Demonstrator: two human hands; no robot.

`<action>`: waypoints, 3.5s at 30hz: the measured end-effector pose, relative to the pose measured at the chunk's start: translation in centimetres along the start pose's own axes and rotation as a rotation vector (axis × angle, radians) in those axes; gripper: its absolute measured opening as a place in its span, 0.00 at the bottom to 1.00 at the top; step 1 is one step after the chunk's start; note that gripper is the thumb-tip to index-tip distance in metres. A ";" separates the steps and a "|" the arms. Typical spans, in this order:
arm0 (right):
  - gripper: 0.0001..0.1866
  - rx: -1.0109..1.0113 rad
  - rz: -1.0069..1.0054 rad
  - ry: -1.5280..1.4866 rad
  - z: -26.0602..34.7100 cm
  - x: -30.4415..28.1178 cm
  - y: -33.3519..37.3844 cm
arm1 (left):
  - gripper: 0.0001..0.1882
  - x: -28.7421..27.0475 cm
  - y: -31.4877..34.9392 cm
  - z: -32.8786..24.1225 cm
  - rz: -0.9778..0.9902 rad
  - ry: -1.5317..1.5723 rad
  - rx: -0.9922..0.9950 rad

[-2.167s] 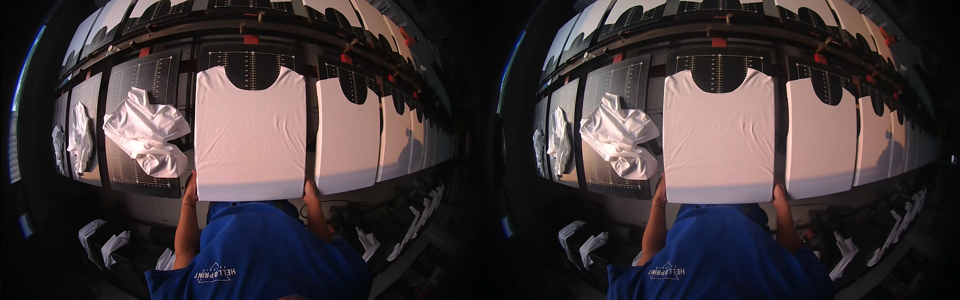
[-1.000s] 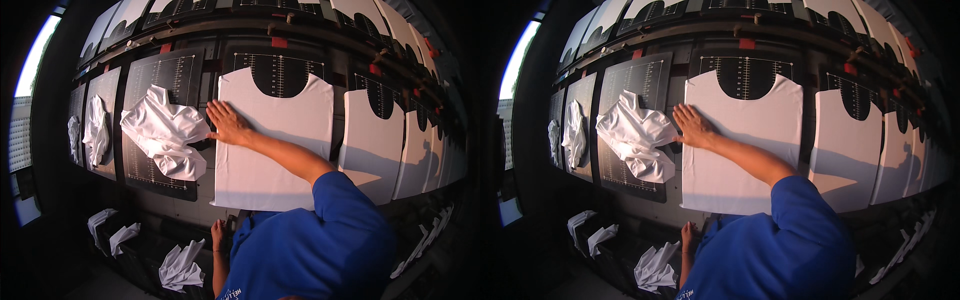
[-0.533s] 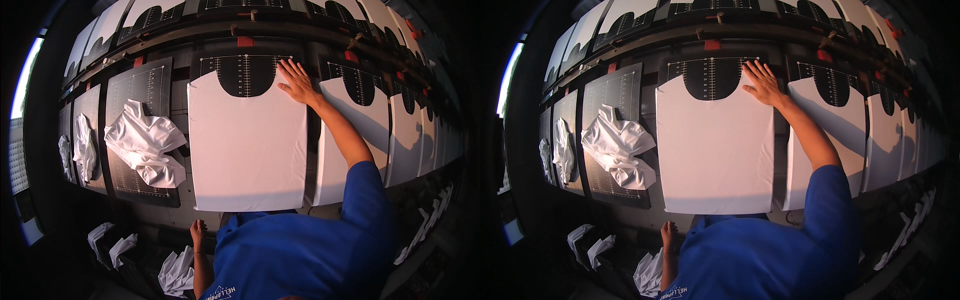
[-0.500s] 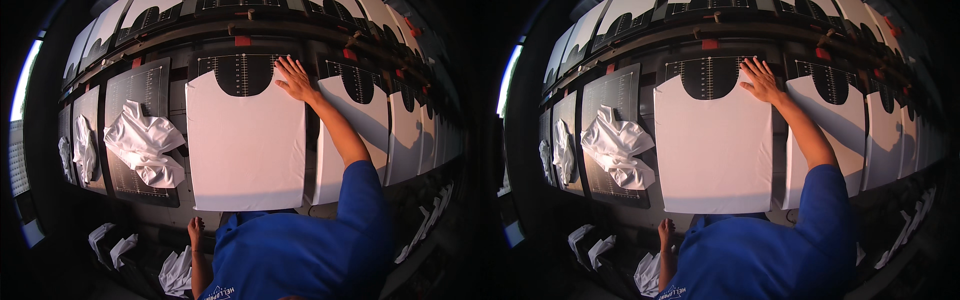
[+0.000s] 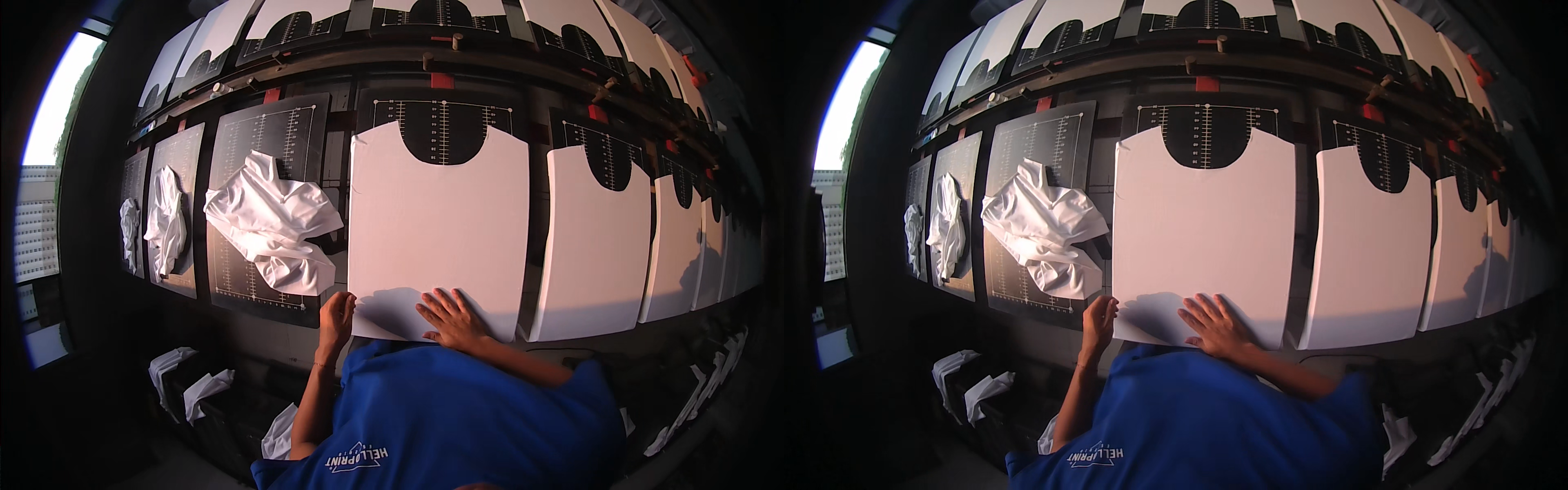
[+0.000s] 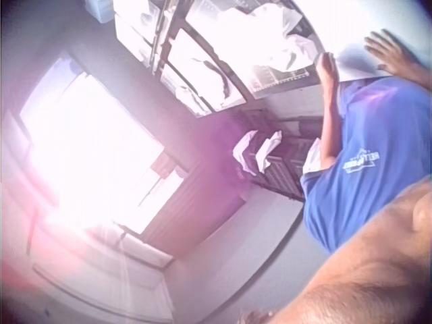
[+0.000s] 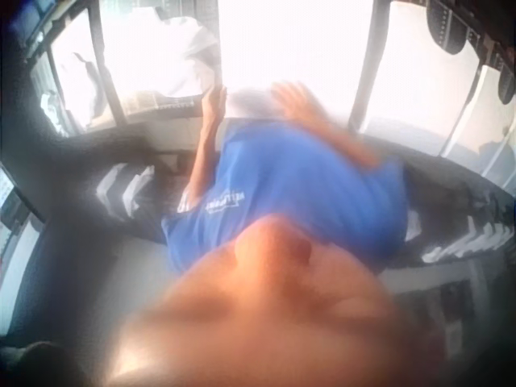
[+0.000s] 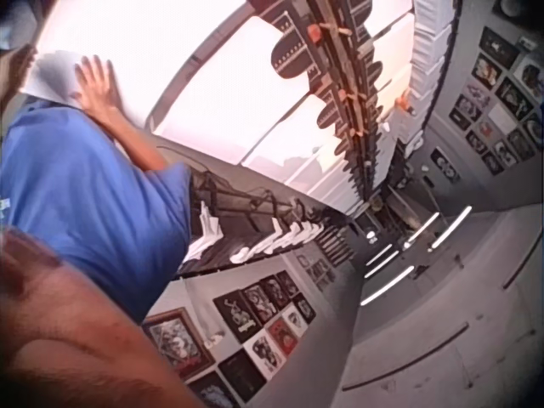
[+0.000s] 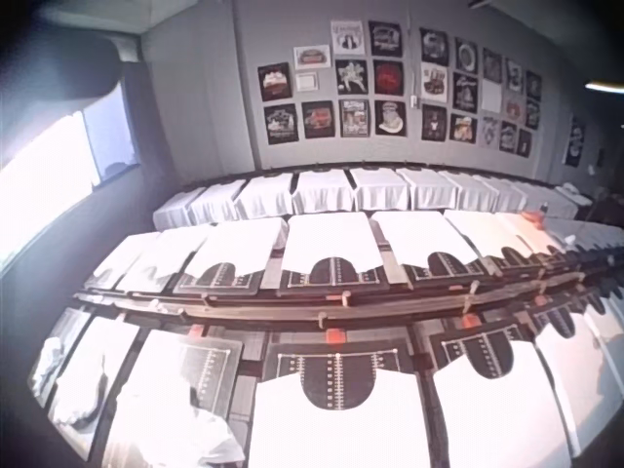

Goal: The person repeatedly picks up white t-shirts, unfolds them, and places them flat on a series of black printing boards. They smooth the fabric with their hands to ensure it is flat and aligned before moving to the next shirt. This process is repeated for multiple shirts throughout the video.

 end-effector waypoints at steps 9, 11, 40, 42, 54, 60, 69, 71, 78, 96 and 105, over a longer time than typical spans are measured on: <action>0.43 0.302 -0.354 -0.017 -1.8 -1.6 -30.0 | 0.06 -11.4 -3.3 4.2 -0.035 -0.156 0.191; 0.42 0.328 -0.403 0.012 -3.0 -2.2 -35.8 | 0.05 -14.7 -4.3 7.8 -0.066 -0.298 0.327; 0.34 0.151 -0.824 -0.145 30.4 -17.0 -39.5 | 0.19 -39.4 -8.3 5.8 0.181 -0.429 1.040; 0.15 0.092 -0.563 -0.324 28.7 -19.1 -40.0 | 0.30 -40.2 -5.6 2.6 0.045 -0.228 1.027; 0.11 0.123 -1.323 -0.541 30.6 -37.6 -33.7 | 0.11 -30.6 -6.6 10.1 0.128 0.058 0.374; 0.11 0.098 -1.592 -0.922 25.1 -43.9 -26.1 | 0.10 -35.3 -6.2 13.0 0.206 0.424 0.448; 0.31 0.015 -1.174 -0.814 17.5 -38.4 -30.3 | 0.08 -44.0 -4.9 7.6 0.047 0.611 0.567; 0.32 0.115 -1.114 -0.637 15.8 -31.7 -31.7 | 0.10 -43.0 -7.3 12.3 -0.343 0.340 0.510; 0.13 0.757 -0.310 -1.185 22.1 -6.8 -28.3 | 0.14 -32.9 0.2 21.6 -0.140 -0.270 0.338; 0.31 1.027 0.220 -2.048 34.8 6.0 -31.4 | 0.06 -34.5 0.6 21.9 -0.048 -0.125 0.254; 0.17 0.661 -0.981 -1.719 28.0 1.7 -23.1 | 0.18 -43.7 1.3 22.2 0.302 0.649 -0.019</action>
Point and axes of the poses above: each hand's wrist, its own y-axis away from the middle knuckle, its own x-axis out of the palm, z = x × y, the point moved 1 cm from there along -y, towards the middle knuckle, and after that the axes turned 8 degrees about z, right-handed, at the moved point
